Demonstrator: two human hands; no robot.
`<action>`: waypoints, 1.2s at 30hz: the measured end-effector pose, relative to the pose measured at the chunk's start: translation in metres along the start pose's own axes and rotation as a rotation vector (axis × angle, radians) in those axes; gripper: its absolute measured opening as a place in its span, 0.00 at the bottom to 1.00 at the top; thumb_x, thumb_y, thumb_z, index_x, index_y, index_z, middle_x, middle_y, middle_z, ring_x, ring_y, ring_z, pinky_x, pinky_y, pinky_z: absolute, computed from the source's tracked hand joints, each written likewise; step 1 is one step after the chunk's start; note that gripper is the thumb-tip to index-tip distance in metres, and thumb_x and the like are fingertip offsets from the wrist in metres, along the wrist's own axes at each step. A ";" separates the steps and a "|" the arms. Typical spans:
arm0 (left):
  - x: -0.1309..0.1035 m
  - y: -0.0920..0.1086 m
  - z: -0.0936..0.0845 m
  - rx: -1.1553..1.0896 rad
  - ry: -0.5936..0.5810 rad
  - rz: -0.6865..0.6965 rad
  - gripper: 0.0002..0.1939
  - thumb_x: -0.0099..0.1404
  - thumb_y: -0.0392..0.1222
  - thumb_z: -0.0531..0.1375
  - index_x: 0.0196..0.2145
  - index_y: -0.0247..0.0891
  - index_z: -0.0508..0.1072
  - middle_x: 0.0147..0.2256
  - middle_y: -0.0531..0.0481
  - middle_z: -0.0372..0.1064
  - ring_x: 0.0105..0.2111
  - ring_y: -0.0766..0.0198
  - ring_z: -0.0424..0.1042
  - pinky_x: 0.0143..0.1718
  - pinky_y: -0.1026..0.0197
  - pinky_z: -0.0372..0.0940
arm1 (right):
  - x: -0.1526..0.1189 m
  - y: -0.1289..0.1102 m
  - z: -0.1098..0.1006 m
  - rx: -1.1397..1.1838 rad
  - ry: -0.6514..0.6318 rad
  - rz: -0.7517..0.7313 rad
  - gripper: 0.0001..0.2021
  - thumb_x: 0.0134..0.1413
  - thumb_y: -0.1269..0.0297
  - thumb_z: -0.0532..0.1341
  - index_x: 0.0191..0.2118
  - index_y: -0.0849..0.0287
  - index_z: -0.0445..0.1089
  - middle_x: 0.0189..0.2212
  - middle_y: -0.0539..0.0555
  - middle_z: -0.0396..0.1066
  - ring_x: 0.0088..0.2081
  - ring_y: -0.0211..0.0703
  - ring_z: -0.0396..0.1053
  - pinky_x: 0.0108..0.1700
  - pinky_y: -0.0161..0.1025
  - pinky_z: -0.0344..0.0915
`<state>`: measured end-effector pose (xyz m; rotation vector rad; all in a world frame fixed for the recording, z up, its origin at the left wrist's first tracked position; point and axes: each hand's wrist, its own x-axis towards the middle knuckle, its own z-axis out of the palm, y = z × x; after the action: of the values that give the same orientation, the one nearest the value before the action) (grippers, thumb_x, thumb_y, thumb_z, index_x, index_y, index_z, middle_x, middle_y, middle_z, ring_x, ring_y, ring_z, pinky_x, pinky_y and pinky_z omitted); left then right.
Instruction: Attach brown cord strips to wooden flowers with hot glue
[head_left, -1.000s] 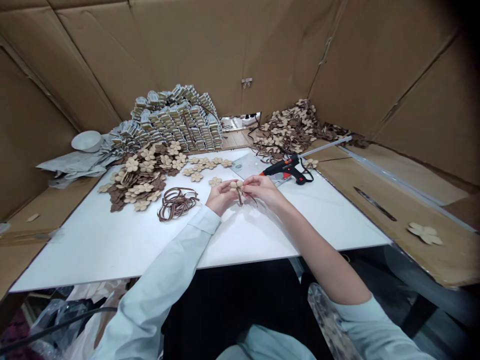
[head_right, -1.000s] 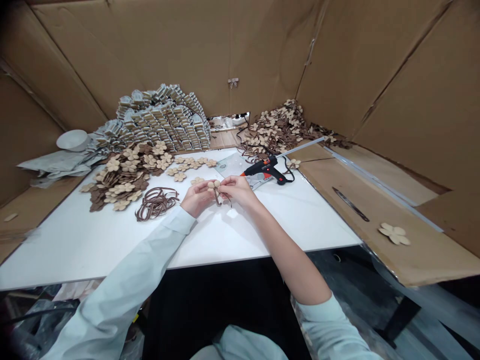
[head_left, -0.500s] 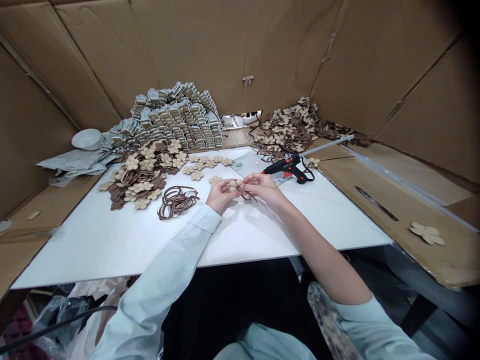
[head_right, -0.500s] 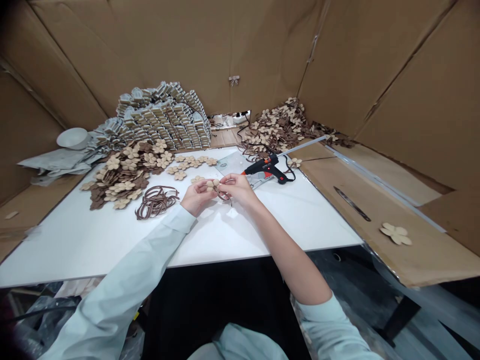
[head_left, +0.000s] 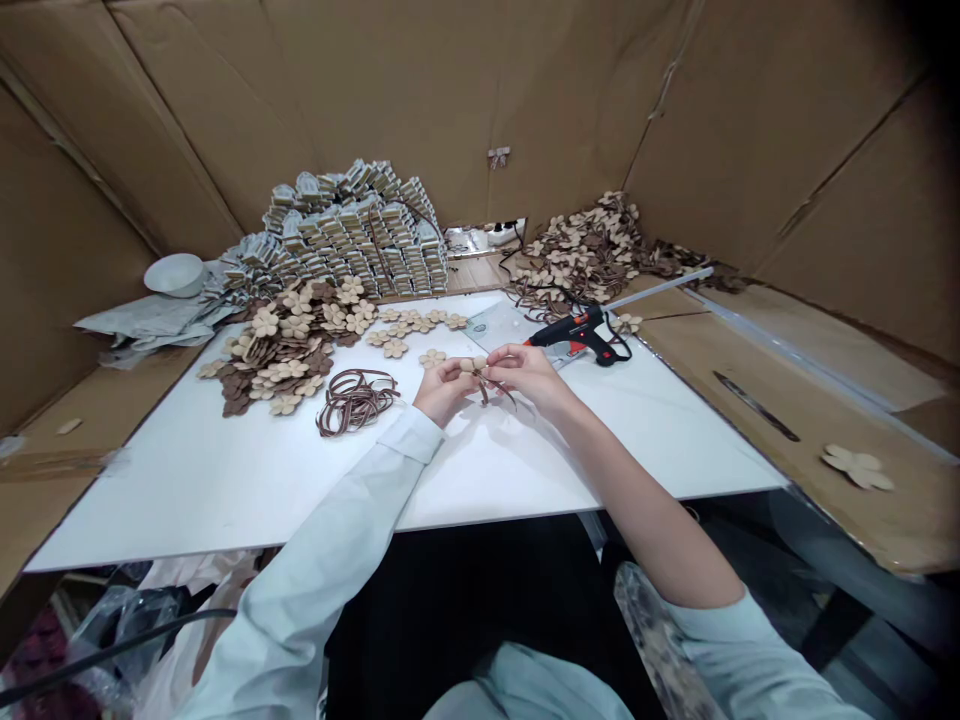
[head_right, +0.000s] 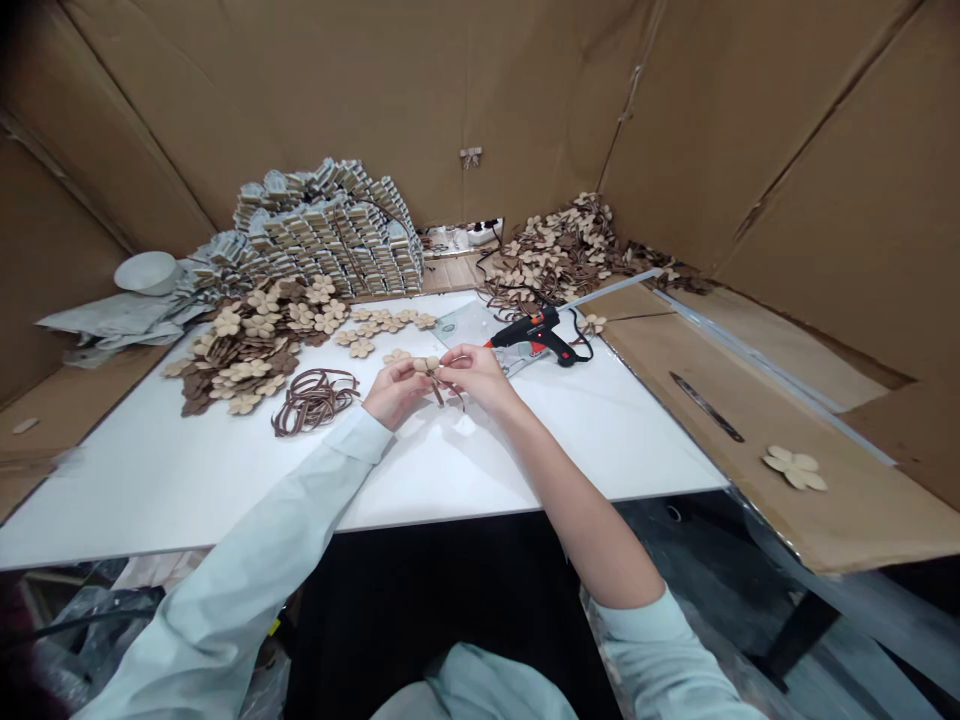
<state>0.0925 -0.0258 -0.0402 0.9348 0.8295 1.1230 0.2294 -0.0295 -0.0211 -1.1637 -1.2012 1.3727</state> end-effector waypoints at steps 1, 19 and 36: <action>0.000 0.000 0.000 -0.001 0.004 0.003 0.15 0.37 0.31 0.63 0.28 0.32 0.70 0.24 0.52 0.69 0.25 0.67 0.69 0.37 0.58 0.63 | 0.000 0.000 0.000 0.000 -0.004 -0.003 0.10 0.30 0.72 0.63 0.25 0.62 0.62 0.15 0.46 0.66 0.17 0.31 0.63 0.19 0.28 0.58; -0.002 0.003 0.003 0.003 0.029 0.005 0.13 0.38 0.38 0.66 0.24 0.31 0.69 0.21 0.52 0.68 0.24 0.67 0.69 0.34 0.59 0.63 | -0.001 0.000 0.000 0.002 -0.046 -0.014 0.11 0.31 0.70 0.64 0.25 0.62 0.63 0.15 0.46 0.65 0.17 0.30 0.62 0.18 0.28 0.57; -0.001 0.006 -0.004 0.057 0.035 -0.066 0.17 0.36 0.35 0.66 0.28 0.30 0.73 0.23 0.50 0.69 0.23 0.66 0.69 0.30 0.59 0.64 | -0.005 -0.004 -0.003 -0.056 -0.119 0.016 0.11 0.31 0.69 0.64 0.26 0.61 0.62 0.15 0.47 0.66 0.18 0.31 0.63 0.20 0.28 0.57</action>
<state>0.0864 -0.0249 -0.0361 0.9302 0.9191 1.0658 0.2333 -0.0335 -0.0171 -1.1461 -1.3246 1.4449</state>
